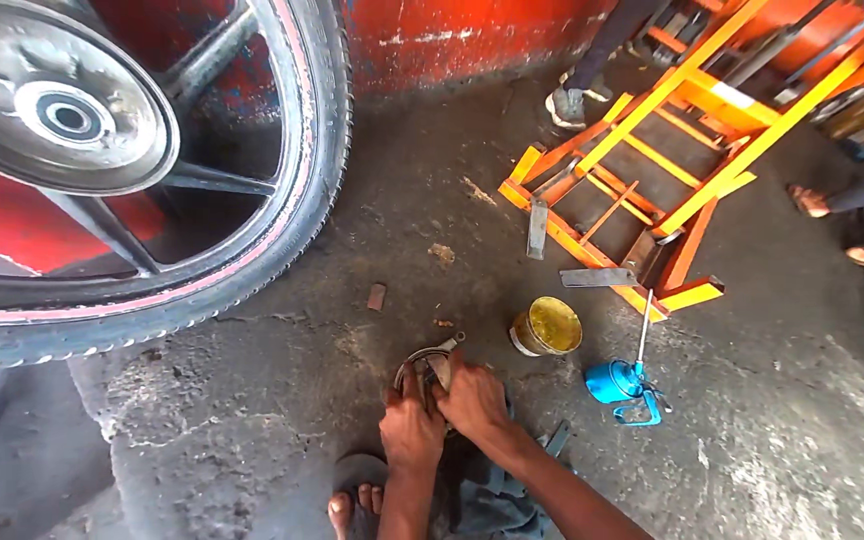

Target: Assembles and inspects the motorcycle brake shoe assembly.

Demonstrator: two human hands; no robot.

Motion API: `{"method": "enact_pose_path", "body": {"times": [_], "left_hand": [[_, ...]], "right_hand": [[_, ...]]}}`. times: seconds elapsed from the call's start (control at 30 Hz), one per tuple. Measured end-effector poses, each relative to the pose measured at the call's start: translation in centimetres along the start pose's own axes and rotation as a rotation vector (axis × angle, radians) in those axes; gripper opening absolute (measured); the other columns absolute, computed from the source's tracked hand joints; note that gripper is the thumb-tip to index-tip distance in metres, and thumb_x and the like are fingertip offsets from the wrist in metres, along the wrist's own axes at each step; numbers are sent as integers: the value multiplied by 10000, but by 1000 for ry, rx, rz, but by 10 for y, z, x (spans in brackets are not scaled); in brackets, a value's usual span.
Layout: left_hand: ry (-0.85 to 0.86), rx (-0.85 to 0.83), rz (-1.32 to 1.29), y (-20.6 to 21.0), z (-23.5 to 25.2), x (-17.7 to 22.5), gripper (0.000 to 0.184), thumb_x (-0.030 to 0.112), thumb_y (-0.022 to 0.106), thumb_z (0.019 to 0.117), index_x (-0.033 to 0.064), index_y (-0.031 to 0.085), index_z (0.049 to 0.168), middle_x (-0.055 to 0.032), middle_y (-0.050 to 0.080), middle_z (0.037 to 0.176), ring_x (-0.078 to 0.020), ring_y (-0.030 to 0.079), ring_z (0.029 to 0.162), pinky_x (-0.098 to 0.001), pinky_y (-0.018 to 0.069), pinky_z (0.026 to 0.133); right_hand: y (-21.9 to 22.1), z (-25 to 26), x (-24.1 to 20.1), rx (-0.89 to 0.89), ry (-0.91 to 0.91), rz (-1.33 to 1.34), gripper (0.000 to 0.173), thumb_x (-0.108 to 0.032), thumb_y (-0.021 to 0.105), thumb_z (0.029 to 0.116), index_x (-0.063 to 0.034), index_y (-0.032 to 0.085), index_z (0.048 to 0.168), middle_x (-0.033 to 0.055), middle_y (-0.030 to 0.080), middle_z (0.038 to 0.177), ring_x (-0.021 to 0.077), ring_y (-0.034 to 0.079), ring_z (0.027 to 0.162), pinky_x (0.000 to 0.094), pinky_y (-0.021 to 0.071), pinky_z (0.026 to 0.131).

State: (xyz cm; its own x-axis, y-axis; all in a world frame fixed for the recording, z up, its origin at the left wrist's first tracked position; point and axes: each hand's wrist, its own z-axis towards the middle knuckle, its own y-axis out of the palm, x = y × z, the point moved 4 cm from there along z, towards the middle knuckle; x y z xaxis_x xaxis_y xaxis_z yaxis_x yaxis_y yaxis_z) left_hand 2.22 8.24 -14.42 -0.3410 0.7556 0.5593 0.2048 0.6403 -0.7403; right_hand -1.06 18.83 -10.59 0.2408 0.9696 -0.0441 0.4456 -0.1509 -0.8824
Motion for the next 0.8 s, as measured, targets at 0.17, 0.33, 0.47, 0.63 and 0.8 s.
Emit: {"method": "enact_pose_path", "body": {"times": [0.17, 0.33, 0.47, 0.63, 0.8], "left_hand": [[28, -7, 47, 2, 7, -1, 491, 379, 462, 1073, 215, 511, 1533, -203, 689, 1186, -327, 738, 881, -467, 607, 785], [-23, -36, 63, -7, 8, 8, 409, 364, 485, 1060, 255, 617, 1431, -165, 709, 1167, -319, 739, 937, -468, 606, 805], [-77, 73, -46, -5, 4, 8, 414, 344, 597, 1000, 204, 657, 1385, -173, 707, 1148, -331, 737, 903, -494, 608, 764], [-165, 56, -120, -7, 2, 7, 506, 333, 631, 983, 114, 594, 1438, -191, 694, 1200, -355, 719, 994, -523, 585, 839], [-227, -115, -45, -13, 5, 14, 470, 387, 571, 1018, 87, 621, 1376, -167, 666, 1285, -327, 695, 1104, -501, 567, 926]], "right_hand": [[6, 0, 1, 42, -6, 1, 486, -438, 576, 962, -64, 592, 1274, 147, 717, 1038, 335, 709, 1011, 523, 556, 824], [4, 4, 5, 30, 18, -4, 476, -456, 574, 972, -78, 600, 1260, 148, 717, 1022, 337, 710, 1006, 519, 556, 822], [5, 3, 8, 51, 18, -26, 490, -496, 566, 981, -81, 608, 1239, 139, 716, 1007, 332, 713, 987, 518, 556, 804], [1, 2, 3, 45, -1, -43, 455, -480, 567, 992, -81, 613, 1208, 136, 718, 994, 332, 716, 963, 523, 559, 782], [3, 7, 7, 62, -78, -26, 501, -448, 592, 987, -125, 565, 1370, 143, 723, 1012, 357, 715, 944, 545, 560, 770]]}}
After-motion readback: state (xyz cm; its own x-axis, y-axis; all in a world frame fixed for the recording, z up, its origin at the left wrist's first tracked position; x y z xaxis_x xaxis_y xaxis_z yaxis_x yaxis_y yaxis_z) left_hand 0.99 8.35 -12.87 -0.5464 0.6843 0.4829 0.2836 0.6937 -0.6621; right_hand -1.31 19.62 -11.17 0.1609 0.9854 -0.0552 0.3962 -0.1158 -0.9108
